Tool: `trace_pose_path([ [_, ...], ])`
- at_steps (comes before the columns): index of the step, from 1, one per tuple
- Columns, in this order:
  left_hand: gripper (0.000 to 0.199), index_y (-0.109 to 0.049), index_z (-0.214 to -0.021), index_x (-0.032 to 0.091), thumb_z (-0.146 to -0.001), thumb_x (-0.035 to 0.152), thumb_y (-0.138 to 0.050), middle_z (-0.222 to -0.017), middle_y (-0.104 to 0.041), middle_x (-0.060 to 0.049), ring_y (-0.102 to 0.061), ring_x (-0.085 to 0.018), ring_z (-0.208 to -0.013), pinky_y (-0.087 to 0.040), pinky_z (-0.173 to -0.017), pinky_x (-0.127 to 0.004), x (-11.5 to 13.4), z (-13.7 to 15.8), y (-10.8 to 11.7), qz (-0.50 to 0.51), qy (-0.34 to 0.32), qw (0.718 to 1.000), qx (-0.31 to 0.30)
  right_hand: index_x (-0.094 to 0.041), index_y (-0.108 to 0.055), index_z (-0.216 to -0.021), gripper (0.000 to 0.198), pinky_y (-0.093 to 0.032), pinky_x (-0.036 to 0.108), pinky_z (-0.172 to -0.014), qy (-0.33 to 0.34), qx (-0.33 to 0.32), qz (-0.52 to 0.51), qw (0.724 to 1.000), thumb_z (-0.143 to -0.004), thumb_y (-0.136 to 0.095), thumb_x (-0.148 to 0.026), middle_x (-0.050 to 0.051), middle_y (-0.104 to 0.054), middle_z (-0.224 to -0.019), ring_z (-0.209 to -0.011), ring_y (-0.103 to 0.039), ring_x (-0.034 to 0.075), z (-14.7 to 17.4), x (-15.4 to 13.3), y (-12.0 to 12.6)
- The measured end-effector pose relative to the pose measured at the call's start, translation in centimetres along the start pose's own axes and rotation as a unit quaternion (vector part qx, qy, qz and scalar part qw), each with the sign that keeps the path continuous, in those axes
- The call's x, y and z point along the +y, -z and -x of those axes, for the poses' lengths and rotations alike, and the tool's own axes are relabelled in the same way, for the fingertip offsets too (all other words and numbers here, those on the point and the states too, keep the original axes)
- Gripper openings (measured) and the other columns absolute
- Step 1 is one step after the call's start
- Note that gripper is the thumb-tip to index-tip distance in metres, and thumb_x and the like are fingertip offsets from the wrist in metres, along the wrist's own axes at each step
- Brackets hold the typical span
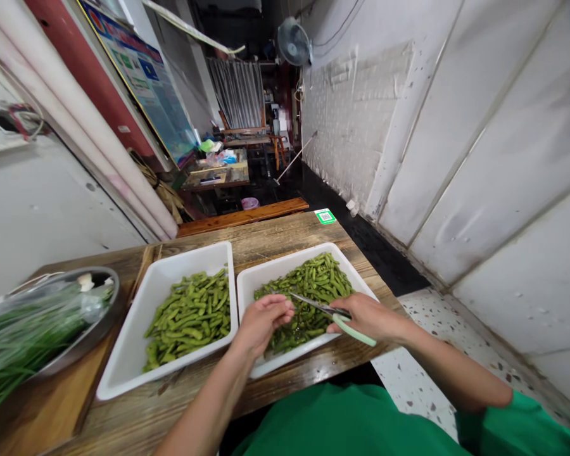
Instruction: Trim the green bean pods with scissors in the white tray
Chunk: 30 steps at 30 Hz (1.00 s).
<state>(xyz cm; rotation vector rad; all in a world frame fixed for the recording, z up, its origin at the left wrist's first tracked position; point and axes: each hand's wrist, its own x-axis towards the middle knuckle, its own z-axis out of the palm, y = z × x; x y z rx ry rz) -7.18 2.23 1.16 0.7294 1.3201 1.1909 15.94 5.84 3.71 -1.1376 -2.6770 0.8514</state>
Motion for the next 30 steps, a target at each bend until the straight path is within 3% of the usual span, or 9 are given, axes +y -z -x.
trace_pose_path([
  [2, 0.023, -0.06, -0.081, 0.014, -0.061, 0.025, -0.064, -0.068, -0.062, -0.005, -0.057, -0.015, -0.062, -0.045, -0.062, -0.028, 1.5, 0.3, 2.3, -0.166, -0.132, 0.972, 0.104, -0.019, -0.06, -0.089, 0.041, -0.035, 0.022, -0.056, -0.019, 0.002, 0.027, 0.999, -0.071, -0.048, -0.053, 0.005, -0.063, -0.073, -0.067, -0.057, 0.018, 0.1, 0.5, 0.3],
  [5, 0.022, -0.065, -0.082, 0.016, -0.063, 0.023, -0.057, -0.097, -0.057, -0.011, -0.05, -0.027, -0.094, -0.035, -0.082, -0.041, 3.8, 0.6, 5.4, -0.467, -0.287, 0.791, 0.274, -0.017, -0.057, -0.096, 0.046, -0.036, 0.024, -0.061, -0.042, 0.008, 0.061, 0.997, -0.07, -0.048, -0.054, 0.008, -0.062, -0.081, -0.075, -0.057, 0.021, 0.0, 1.1, 0.5],
  [7, 0.021, -0.066, -0.081, 0.016, -0.065, 0.022, -0.054, -0.111, -0.05, -0.014, -0.04, -0.033, -0.105, -0.027, -0.086, -0.047, 4.4, 0.2, 5.9, -0.578, -0.307, 0.699, 0.287, -0.017, -0.054, -0.101, 0.05, -0.037, 0.025, -0.064, -0.043, 0.005, 0.061, 0.997, -0.069, -0.048, -0.055, 0.009, -0.061, -0.085, -0.078, -0.056, 0.021, -0.2, 1.1, 0.4],
  [8, 0.02, -0.067, -0.079, 0.017, -0.067, 0.022, -0.052, -0.112, -0.05, -0.014, -0.04, -0.032, -0.105, -0.026, -0.087, -0.046, 4.4, -0.2, 5.6, -0.61, -0.31, 0.686, 0.246, -0.017, -0.052, -0.104, 0.052, -0.037, 0.025, -0.065, -0.039, 0.005, 0.056, 0.998, -0.069, -0.048, -0.055, 0.009, -0.061, -0.087, -0.079, -0.056, 0.021, -0.3, 1.0, 0.3],
  [11, 0.017, -0.066, -0.069, 0.019, -0.068, 0.019, -0.049, -0.088, -0.061, -0.01, -0.051, -0.023, -0.088, -0.031, -0.083, -0.034, 2.9, -2.6, 3.4, -0.624, -0.289, 0.726, 0.017, -0.016, -0.05, -0.107, 0.055, -0.037, 0.025, -0.067, -0.026, 0.017, 0.046, 0.998, -0.069, -0.048, -0.056, 0.01, -0.059, -0.092, -0.081, -0.055, 0.02, -0.6, 0.7, 0.1],
  [12, 0.015, -0.065, -0.062, 0.018, -0.067, 0.018, -0.051, -0.079, -0.062, -0.01, -0.053, -0.022, -0.083, -0.032, -0.081, -0.032, 2.1, -3.6, 2.5, -0.613, -0.267, 0.743, -0.02, -0.016, -0.051, -0.105, 0.054, -0.037, 0.025, -0.067, -0.023, 0.022, 0.045, 0.998, -0.069, -0.048, -0.056, 0.009, -0.059, -0.092, -0.081, -0.055, 0.02, -0.7, 0.6, 0.0],
  [18, 0.023, -0.047, -0.037, 0.017, -0.055, 0.006, -0.055, -0.051, -0.057, -0.01, -0.057, -0.024, -0.07, -0.034, -0.075, -0.032, -1.2, -8.3, -0.2, -0.612, -0.171, 0.772, -0.027, -0.017, -0.052, -0.102, 0.047, -0.036, 0.023, -0.063, -0.033, 0.046, 0.03, 0.998, -0.069, -0.051, -0.051, 0.007, -0.059, -0.089, -0.076, -0.054, 0.017, -0.6, 0.8, -0.1],
  [24, 0.005, -0.057, -0.052, 0.014, -0.056, 0.011, -0.056, -0.059, -0.06, -0.007, -0.055, -0.021, -0.067, -0.036, -0.07, -0.031, -0.8, -8.3, 0.8, -0.622, -0.151, 0.766, -0.059, -0.018, -0.052, -0.103, 0.05, -0.036, 0.023, -0.062, -0.051, 0.052, 0.022, 0.997, -0.067, -0.052, -0.054, 0.007, -0.059, -0.085, -0.072, -0.054, 0.017, -0.5, 1.5, -0.9],
  [30, 0.028, -0.062, -0.083, 0.014, -0.066, 0.035, -0.055, -0.077, -0.062, -0.003, -0.053, -0.013, -0.069, -0.038, -0.066, -0.023, 0.6, -5.1, 0.1, -0.313, -0.152, 0.931, -0.115, -0.016, -0.048, -0.113, 0.059, -0.036, 0.023, -0.063, -0.034, 0.088, 0.011, 0.995, -0.068, -0.051, -0.054, 0.008, -0.058, -0.089, -0.073, -0.053, 0.016, -0.9, 1.5, -0.9],
])
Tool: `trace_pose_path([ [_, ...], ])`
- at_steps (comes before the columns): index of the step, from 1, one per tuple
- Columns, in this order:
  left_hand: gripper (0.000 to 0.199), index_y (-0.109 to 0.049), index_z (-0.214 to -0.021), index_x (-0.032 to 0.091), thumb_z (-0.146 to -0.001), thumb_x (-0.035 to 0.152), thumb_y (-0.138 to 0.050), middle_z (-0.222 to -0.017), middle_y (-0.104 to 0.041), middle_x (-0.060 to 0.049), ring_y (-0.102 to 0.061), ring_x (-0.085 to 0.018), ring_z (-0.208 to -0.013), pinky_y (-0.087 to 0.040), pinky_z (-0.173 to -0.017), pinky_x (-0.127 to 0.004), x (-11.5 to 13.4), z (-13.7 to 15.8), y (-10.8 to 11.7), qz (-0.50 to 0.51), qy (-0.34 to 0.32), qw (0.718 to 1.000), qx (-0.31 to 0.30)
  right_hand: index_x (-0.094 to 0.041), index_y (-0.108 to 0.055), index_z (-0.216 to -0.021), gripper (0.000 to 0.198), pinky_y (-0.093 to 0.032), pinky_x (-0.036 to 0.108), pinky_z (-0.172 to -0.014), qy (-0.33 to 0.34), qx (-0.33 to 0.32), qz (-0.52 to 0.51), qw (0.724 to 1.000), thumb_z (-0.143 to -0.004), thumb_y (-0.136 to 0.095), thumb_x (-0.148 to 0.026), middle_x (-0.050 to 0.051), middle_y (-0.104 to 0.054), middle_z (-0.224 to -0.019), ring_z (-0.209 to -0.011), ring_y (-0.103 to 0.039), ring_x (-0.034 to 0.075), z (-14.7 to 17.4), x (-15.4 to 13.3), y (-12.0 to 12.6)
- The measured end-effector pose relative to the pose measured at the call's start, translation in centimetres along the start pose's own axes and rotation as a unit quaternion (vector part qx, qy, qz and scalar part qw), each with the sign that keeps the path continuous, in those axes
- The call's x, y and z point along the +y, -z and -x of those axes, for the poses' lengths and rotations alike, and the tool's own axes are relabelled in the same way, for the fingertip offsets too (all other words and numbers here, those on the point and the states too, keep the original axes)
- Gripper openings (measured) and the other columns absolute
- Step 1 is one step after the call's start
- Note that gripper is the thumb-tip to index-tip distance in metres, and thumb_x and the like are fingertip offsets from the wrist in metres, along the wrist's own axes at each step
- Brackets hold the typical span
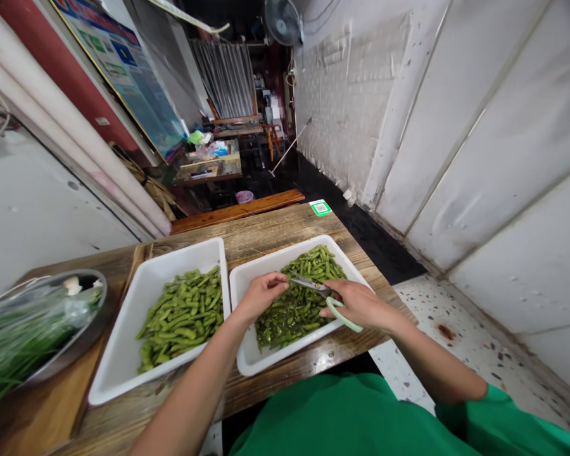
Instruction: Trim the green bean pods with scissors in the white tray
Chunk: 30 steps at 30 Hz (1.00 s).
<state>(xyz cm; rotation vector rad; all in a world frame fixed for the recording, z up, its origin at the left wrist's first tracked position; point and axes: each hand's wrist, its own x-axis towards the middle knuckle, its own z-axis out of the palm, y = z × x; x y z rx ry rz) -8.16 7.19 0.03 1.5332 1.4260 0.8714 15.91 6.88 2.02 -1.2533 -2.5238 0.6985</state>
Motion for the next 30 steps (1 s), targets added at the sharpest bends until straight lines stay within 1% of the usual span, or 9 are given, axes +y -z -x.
trace_pose_path([
  [4, 0.032, -0.064, -0.086, 0.014, -0.063, 0.036, -0.061, -0.08, -0.063, -0.003, -0.053, -0.013, -0.072, -0.037, -0.071, -0.023, 0.8, 1.3, -0.4, 0.118, 0.032, 0.992, 0.017, -0.016, -0.052, -0.107, 0.055, -0.036, 0.022, -0.06, 0.016, -0.002, -0.008, 1.0, -0.068, -0.05, -0.056, 0.007, -0.058, -0.083, -0.07, -0.052, 0.016, -0.3, -0.6, 0.2],
  [12, 0.025, -0.066, -0.079, 0.014, -0.063, 0.032, -0.062, -0.076, -0.065, -0.004, -0.053, -0.013, -0.071, -0.036, -0.071, -0.023, 0.6, 2.4, -1.1, 0.143, 0.05, 0.988, 0.004, -0.019, -0.057, -0.092, 0.048, -0.033, 0.022, -0.055, 0.018, -0.044, -0.022, 0.999, -0.071, -0.043, -0.059, 0.003, -0.059, -0.07, -0.061, -0.052, 0.015, 0.2, -1.7, 0.7],
  [15, 0.023, -0.066, -0.076, 0.013, -0.063, 0.031, -0.062, -0.073, -0.065, -0.004, -0.052, -0.011, -0.066, -0.036, -0.066, -0.021, 0.9, 3.0, -1.9, 0.17, 0.079, 0.982, -0.006, -0.018, -0.059, -0.083, 0.047, -0.032, 0.022, -0.053, 0.016, -0.071, -0.007, 0.997, -0.071, -0.041, -0.06, 0.003, -0.058, -0.065, -0.06, -0.052, 0.015, 0.4, -1.6, 1.2],
  [17, 0.02, -0.065, -0.072, 0.012, -0.063, 0.03, -0.063, -0.067, -0.063, -0.004, -0.049, -0.008, -0.057, -0.035, -0.056, -0.019, 1.1, 3.2, -2.5, 0.206, 0.117, 0.971, -0.031, -0.016, -0.058, -0.073, 0.048, -0.032, 0.022, -0.05, 0.023, -0.111, -0.008, 0.993, -0.07, -0.042, -0.061, 0.003, -0.056, -0.06, -0.056, -0.051, 0.014, 0.2, -1.3, 1.8],
  [19, 0.019, -0.063, -0.067, 0.011, -0.062, 0.029, -0.064, -0.063, -0.062, -0.003, -0.046, -0.006, -0.05, -0.031, -0.046, -0.017, 1.2, 3.3, -2.9, 0.252, 0.166, 0.952, -0.052, -0.015, -0.055, -0.065, 0.049, -0.032, 0.021, -0.045, 0.015, -0.186, -0.049, 0.981, -0.068, -0.042, -0.062, 0.002, -0.053, -0.055, -0.049, -0.048, 0.012, -0.5, -0.9, 2.3],
  [22, 0.018, -0.06, -0.067, 0.01, -0.06, 0.025, -0.066, -0.062, -0.061, -0.003, -0.047, -0.005, -0.046, -0.03, -0.041, -0.016, 0.8, 3.0, -3.2, 0.309, 0.236, 0.92, -0.049, -0.015, -0.049, -0.064, 0.048, -0.032, 0.019, -0.037, -0.051, -0.311, -0.153, 0.937, -0.066, -0.045, -0.062, -0.002, -0.047, -0.049, -0.037, -0.042, 0.008, -2.0, -0.3, 2.7],
  [26, 0.014, -0.055, -0.068, 0.012, -0.062, 0.018, -0.065, -0.063, -0.061, -0.004, -0.053, -0.007, -0.048, -0.035, -0.042, -0.016, -0.1, 2.9, -3.0, 0.356, 0.29, 0.888, -0.02, -0.015, -0.045, -0.06, 0.047, -0.031, 0.018, -0.032, -0.066, -0.327, -0.193, 0.923, -0.061, -0.051, -0.061, -0.004, -0.044, -0.048, -0.034, -0.039, 0.006, -3.3, 0.3, 2.5],
  [28, 0.015, -0.051, -0.068, 0.013, -0.062, 0.014, -0.064, -0.061, -0.061, -0.003, -0.058, -0.011, -0.054, -0.04, -0.045, -0.018, -0.4, 3.0, -2.8, 0.378, 0.286, 0.881, 0.011, -0.015, -0.045, -0.063, 0.046, -0.031, 0.018, -0.032, -0.055, -0.322, -0.207, 0.922, -0.062, -0.052, -0.06, -0.005, -0.043, -0.047, -0.035, -0.038, 0.005, -3.3, 0.4, 2.3],
  [30, 0.018, -0.049, -0.069, 0.014, -0.061, 0.01, -0.065, -0.062, -0.061, -0.003, -0.061, -0.014, -0.065, -0.044, -0.053, -0.02, -0.4, 3.1, -2.7, 0.411, 0.252, 0.874, 0.053, -0.015, -0.045, -0.067, 0.045, -0.032, 0.017, -0.034, -0.042, -0.314, -0.225, 0.922, -0.064, -0.05, -0.06, -0.005, -0.042, -0.048, -0.036, -0.038, 0.005, -2.9, 0.4, 2.3],
])
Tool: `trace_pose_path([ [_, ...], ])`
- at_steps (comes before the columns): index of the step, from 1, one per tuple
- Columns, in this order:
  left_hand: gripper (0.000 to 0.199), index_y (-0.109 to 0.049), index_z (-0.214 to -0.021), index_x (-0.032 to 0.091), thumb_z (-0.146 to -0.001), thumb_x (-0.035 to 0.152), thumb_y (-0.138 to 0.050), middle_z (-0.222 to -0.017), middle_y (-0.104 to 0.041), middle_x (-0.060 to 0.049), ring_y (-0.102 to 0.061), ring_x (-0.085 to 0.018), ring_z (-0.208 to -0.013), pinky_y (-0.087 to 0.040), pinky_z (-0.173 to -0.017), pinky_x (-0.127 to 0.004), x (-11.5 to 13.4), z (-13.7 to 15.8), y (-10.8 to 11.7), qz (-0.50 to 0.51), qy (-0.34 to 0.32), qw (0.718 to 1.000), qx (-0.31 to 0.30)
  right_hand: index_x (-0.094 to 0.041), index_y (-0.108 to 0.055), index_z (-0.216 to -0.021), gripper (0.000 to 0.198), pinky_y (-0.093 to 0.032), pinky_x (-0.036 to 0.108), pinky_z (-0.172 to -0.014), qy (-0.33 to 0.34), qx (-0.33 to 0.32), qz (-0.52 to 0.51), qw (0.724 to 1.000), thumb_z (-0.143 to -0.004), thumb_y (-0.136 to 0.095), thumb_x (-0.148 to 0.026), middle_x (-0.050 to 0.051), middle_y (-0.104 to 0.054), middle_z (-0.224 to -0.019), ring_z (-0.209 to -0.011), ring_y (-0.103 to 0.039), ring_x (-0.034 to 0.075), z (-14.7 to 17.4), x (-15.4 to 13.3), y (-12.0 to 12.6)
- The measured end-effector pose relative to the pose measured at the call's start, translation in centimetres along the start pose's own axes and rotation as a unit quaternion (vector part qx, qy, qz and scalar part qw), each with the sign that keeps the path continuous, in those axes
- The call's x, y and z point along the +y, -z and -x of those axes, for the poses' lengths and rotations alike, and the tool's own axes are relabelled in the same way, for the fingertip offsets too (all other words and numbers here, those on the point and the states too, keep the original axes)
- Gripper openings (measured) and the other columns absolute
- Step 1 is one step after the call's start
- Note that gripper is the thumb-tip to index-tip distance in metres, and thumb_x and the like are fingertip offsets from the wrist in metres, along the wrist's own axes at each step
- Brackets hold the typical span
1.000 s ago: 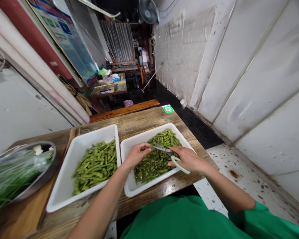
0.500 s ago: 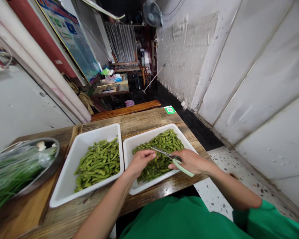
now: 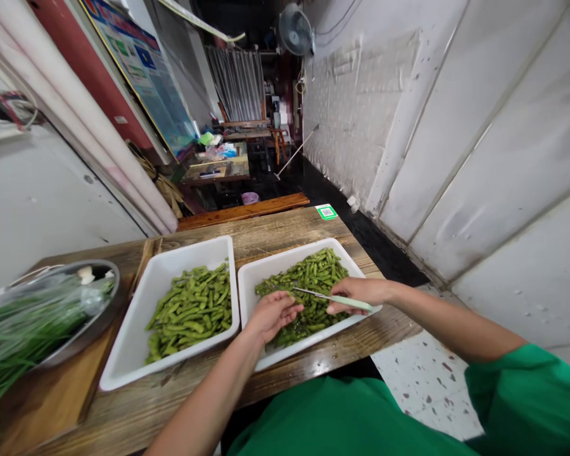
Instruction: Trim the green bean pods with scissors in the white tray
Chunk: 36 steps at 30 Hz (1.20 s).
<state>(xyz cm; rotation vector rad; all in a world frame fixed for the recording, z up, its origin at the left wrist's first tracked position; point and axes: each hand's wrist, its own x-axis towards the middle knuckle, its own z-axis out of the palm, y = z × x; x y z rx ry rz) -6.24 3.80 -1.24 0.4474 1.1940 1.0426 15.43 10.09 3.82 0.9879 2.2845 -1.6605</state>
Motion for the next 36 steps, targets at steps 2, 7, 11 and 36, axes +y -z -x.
trace_pose_path([
  [2, 0.02, -0.049, -0.071, 0.015, -0.061, 0.009, -0.065, -0.067, -0.062, -0.002, -0.062, -0.015, -0.073, -0.047, -0.061, -0.022, 0.1, 0.0, 0.0, 0.05, -0.054, 0.997, 0.004, -0.015, -0.046, -0.072, 0.045, -0.033, 0.017, -0.037, 0.016, 0.004, 0.001, 1.0, -0.068, -0.046, -0.06, -0.005, -0.044, -0.052, -0.04, -0.04, 0.006, 0.6, -0.2, -0.2],
  [7, 0.022, -0.052, -0.075, 0.015, -0.06, 0.016, -0.067, -0.06, -0.056, 0.004, -0.057, -0.006, -0.054, -0.039, -0.044, -0.013, 0.3, 0.0, -0.3, 0.088, -0.105, 0.99, 0.04, -0.015, -0.05, -0.081, 0.047, -0.036, 0.02, -0.05, 0.06, 0.094, 0.124, 0.986, -0.072, -0.04, -0.06, 0.0, -0.052, -0.065, -0.057, -0.048, 0.01, 1.9, -1.4, -0.8],
  [11, 0.018, -0.051, -0.072, 0.014, -0.062, 0.01, -0.065, -0.062, -0.058, 0.002, -0.059, -0.008, -0.061, -0.042, -0.048, -0.014, 0.2, 0.2, -1.1, 0.144, -0.098, 0.984, 0.039, -0.015, -0.053, -0.084, 0.051, -0.037, 0.023, -0.059, 0.046, 0.158, 0.196, 0.967, -0.071, -0.039, -0.062, 0.005, -0.057, -0.077, -0.068, -0.052, 0.015, 1.7, -1.7, -1.3],
  [36, 0.008, -0.052, -0.069, 0.012, -0.068, 0.007, -0.058, -0.068, -0.06, -0.004, -0.059, -0.011, -0.071, -0.045, -0.061, -0.02, -0.6, 0.6, -2.2, 0.18, -0.067, 0.981, 0.031, -0.014, -0.058, -0.074, 0.048, -0.032, 0.02, -0.05, 0.055, 0.184, 0.208, 0.959, -0.071, -0.041, -0.06, 0.002, -0.056, -0.064, -0.056, -0.049, 0.012, 1.0, -0.9, -1.9],
])
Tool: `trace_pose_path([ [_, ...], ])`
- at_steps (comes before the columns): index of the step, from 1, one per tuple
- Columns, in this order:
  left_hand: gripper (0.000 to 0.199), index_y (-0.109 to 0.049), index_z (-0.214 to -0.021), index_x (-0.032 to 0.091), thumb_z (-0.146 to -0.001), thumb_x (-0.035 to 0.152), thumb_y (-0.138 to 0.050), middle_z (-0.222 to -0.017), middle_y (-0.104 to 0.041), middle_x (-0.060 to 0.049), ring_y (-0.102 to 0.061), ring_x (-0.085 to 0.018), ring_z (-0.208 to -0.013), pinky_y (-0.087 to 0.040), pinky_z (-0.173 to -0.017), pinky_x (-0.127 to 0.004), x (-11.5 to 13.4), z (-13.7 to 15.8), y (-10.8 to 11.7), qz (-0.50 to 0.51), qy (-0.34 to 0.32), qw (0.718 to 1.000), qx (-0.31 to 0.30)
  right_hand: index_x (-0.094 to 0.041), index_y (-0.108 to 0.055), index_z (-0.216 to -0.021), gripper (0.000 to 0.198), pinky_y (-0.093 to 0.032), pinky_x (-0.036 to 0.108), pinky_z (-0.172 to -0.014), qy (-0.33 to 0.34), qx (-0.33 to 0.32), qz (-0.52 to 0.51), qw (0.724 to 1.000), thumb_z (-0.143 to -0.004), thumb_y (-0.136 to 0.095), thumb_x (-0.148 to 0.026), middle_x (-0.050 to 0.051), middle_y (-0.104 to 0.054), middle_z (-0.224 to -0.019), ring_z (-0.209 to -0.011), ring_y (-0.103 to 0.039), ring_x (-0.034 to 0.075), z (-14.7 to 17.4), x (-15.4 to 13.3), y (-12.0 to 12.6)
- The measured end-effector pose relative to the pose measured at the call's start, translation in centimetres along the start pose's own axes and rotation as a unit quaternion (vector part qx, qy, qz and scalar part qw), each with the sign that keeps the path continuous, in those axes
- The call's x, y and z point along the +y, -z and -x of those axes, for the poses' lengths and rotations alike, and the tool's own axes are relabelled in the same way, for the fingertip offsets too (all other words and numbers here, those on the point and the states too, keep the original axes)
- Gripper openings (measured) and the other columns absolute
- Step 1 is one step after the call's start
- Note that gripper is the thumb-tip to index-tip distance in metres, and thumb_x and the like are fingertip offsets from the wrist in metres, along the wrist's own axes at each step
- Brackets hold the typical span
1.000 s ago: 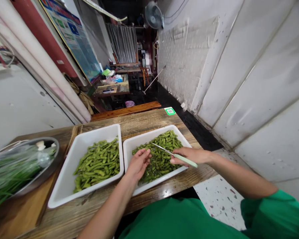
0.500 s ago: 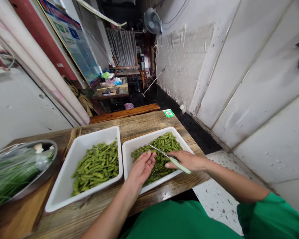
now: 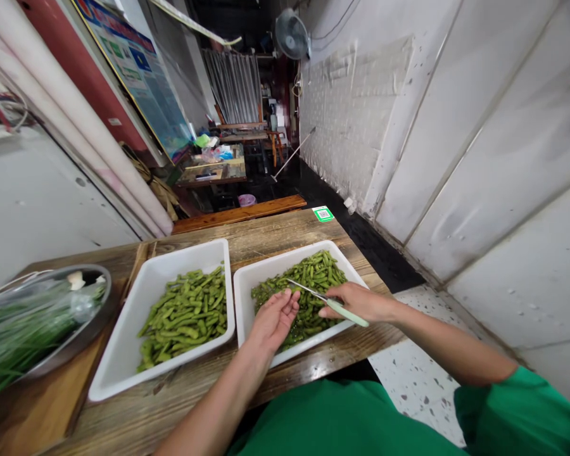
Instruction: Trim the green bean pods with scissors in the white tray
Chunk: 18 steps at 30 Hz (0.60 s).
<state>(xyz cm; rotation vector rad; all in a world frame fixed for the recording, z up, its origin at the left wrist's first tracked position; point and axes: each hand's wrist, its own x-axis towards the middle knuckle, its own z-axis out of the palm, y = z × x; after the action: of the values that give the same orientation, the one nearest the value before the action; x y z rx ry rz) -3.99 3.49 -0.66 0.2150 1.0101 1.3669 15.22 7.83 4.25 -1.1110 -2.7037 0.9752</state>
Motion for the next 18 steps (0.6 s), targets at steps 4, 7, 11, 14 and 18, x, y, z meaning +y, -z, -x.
trace_pose_path([
  [4, 0.011, -0.055, -0.069, 0.016, -0.063, 0.021, -0.063, -0.075, -0.061, -0.005, -0.057, -0.017, -0.078, -0.042, -0.069, -0.027, 0.8, 0.7, 0.5, -0.291, -0.138, 0.947, 0.002, -0.015, -0.06, -0.07, 0.045, -0.031, 0.02, -0.049, -0.018, -0.032, 0.029, 0.999, -0.067, -0.048, -0.058, 0.001, -0.056, -0.059, -0.055, -0.049, 0.012, 0.2, 0.7, 0.0],
  [7, 0.011, -0.057, -0.067, 0.019, -0.061, 0.026, -0.063, -0.092, -0.061, -0.007, -0.053, -0.02, -0.088, -0.037, -0.076, -0.03, 2.5, 1.1, 1.0, -0.53, -0.224, 0.813, -0.091, -0.017, -0.061, -0.077, 0.042, -0.032, 0.021, -0.052, -0.028, -0.026, 0.052, 0.998, -0.066, -0.051, -0.056, 0.003, -0.059, -0.067, -0.062, -0.053, 0.015, 0.2, 0.9, 0.1],
  [11, 0.004, -0.056, -0.066, 0.019, -0.062, 0.021, -0.057, -0.071, -0.06, -0.005, -0.053, -0.019, -0.069, -0.035, -0.067, -0.028, 5.7, 0.6, 1.2, -0.717, -0.207, 0.659, -0.096, -0.018, -0.061, -0.082, 0.044, -0.031, 0.021, -0.052, -0.051, -0.002, 0.069, 0.996, -0.067, -0.049, -0.057, 0.005, -0.061, -0.069, -0.063, -0.054, 0.017, 0.1, 1.1, 0.1],
  [14, 0.006, -0.055, -0.068, 0.018, -0.063, 0.021, -0.053, -0.066, -0.057, -0.003, -0.05, -0.016, -0.064, -0.033, -0.062, -0.025, 7.3, -0.3, 1.0, -0.761, -0.258, 0.594, -0.034, -0.018, -0.06, -0.083, 0.045, -0.031, 0.022, -0.052, -0.062, 0.039, 0.073, 0.995, -0.069, -0.046, -0.058, 0.005, -0.061, -0.07, -0.064, -0.054, 0.017, 0.0, 1.4, 0.0],
  [18, 0.01, -0.056, -0.065, 0.018, -0.06, 0.014, -0.049, -0.062, -0.057, -0.002, -0.048, -0.015, -0.058, -0.032, -0.059, -0.025, 6.3, -2.8, 1.0, -0.754, -0.241, 0.606, -0.078, -0.018, -0.06, -0.086, 0.043, -0.032, 0.022, -0.054, -0.072, 0.056, 0.054, 0.994, -0.069, -0.048, -0.056, 0.005, -0.061, -0.07, -0.065, -0.055, 0.017, 0.0, 1.4, -0.1],
])
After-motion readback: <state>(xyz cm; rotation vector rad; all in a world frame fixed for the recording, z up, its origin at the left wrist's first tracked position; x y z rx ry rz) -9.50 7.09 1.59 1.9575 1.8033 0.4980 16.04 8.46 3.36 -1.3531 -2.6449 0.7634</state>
